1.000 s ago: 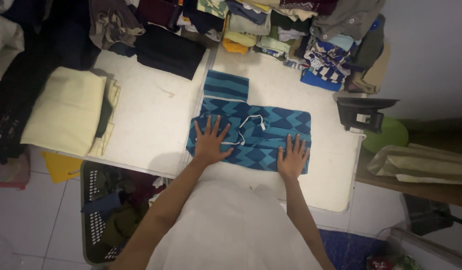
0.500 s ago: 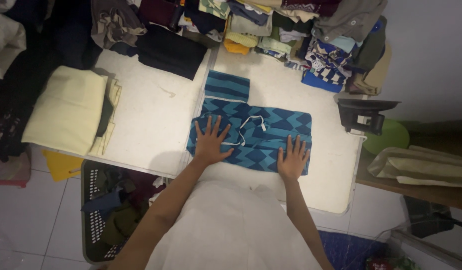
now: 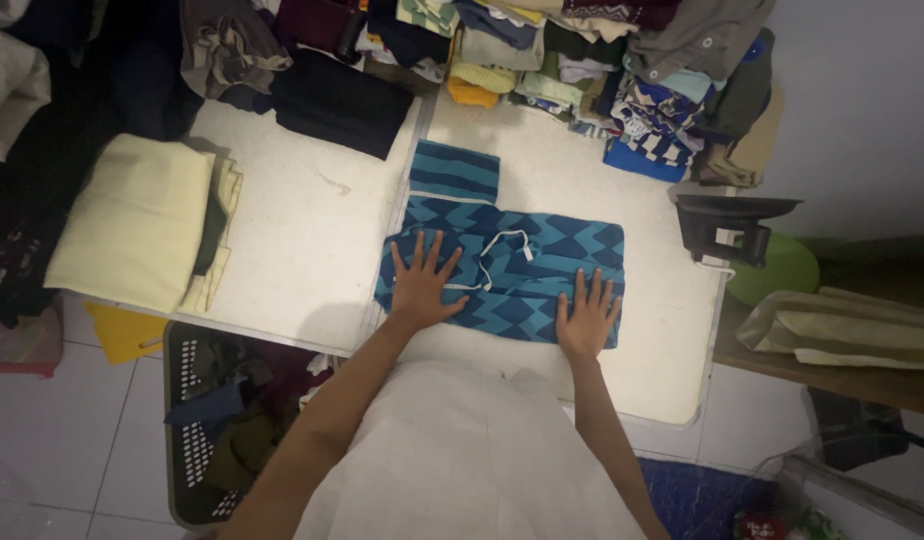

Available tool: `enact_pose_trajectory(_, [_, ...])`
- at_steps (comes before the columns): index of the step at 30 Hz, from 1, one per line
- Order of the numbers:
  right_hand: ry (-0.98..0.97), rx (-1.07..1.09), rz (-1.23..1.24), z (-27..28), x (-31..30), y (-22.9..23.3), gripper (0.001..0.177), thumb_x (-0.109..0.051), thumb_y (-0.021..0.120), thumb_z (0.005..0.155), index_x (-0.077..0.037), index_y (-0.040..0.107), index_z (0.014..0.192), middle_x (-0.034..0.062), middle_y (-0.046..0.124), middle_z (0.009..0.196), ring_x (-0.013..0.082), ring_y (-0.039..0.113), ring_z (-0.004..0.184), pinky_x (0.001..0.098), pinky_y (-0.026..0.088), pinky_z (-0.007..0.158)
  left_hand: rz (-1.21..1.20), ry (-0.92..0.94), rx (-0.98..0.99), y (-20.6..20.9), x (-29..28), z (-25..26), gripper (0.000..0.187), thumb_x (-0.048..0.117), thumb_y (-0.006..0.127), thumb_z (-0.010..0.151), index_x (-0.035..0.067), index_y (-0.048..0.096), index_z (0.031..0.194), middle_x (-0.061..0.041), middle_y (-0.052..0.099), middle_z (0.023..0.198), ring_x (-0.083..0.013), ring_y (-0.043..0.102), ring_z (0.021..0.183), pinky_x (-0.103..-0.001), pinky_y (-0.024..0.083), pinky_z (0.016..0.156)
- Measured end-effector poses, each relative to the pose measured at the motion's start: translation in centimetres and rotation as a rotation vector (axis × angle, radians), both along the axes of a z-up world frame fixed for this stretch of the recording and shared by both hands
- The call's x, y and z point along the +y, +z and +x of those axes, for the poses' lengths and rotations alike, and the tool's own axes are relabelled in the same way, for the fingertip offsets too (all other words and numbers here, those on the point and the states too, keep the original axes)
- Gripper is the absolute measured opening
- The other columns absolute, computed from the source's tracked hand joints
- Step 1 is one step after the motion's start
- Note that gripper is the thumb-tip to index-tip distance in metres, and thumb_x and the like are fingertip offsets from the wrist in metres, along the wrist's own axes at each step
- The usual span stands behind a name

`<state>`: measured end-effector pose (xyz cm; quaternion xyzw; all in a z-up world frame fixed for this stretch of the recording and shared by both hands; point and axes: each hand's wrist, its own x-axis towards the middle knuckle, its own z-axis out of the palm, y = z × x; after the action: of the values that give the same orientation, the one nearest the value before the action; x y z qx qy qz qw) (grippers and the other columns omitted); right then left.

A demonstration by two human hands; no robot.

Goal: Fold a blue patterned garment on a white table.

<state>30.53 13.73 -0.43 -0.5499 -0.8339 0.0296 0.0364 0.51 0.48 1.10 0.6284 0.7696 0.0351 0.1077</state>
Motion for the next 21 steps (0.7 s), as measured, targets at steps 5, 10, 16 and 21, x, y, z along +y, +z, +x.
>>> enact_pose_trajectory(5, [0.03, 0.039, 0.02, 0.4, 0.2, -0.6, 0.063, -0.049, 0.041, 0.106, -0.02, 0.036, 0.162, 0.0144, 0.029, 0.169, 0.0397, 0.021, 0.155, 0.0589, 0.008, 0.125, 0.057, 0.012, -0.063, 0.2, 0.0, -0.2, 0.093, 0.071, 0.06, 0.082, 0.028, 0.034, 0.16, -0.017, 0.011, 0.17, -0.0454, 0.008, 0.155, -0.082, 0.002, 0.111])
enact_pose_trajectory(10, [0.036, 0.158, 0.034, 0.1, 0.9, 0.4, 0.059, -0.041, 0.054, 0.101, -0.015, 0.047, 0.153, 0.0183, 0.039, 0.161, 0.04, 0.03, 0.15, 0.0611, 0.013, 0.12, 0.148, 0.094, -0.159, 0.5, 1.3, -0.4, 0.07, 0.056, 0.068, 0.081, 0.023, 0.056, 0.142, -0.013, 0.032, 0.161, -0.0419, 0.025, 0.149, -0.082, 0.007, 0.11])
enact_pose_trajectory(16, [-0.011, 0.34, 0.075, -0.6, 3.3, 1.6, 0.041, -0.024, 0.063, 0.099, -0.007, 0.061, 0.136, 0.0188, 0.057, 0.141, 0.0388, 0.049, 0.132, 0.0555, 0.033, 0.114, 0.357, 0.192, -0.332, 2.0, 4.3, -3.9, 0.033, 0.034, 0.071, 0.087, 0.015, 0.073, 0.114, -0.01, 0.065, 0.131, -0.034, 0.056, 0.128, -0.066, 0.029, 0.112])
enact_pose_trajectory(21, [0.098, 0.478, 0.111, -2.2, 6.5, 3.6, 0.04, -0.012, 0.062, 0.096, -0.002, 0.062, 0.135, 0.0215, 0.059, 0.136, 0.0424, 0.054, 0.125, 0.0498, 0.042, 0.11, 0.534, 0.233, -0.345, 1.4, 8.2, -8.4, 0.035, 0.027, 0.075, 0.086, 0.007, 0.071, 0.115, -0.017, 0.066, 0.126, -0.0375, 0.059, 0.12, -0.053, 0.043, 0.102])
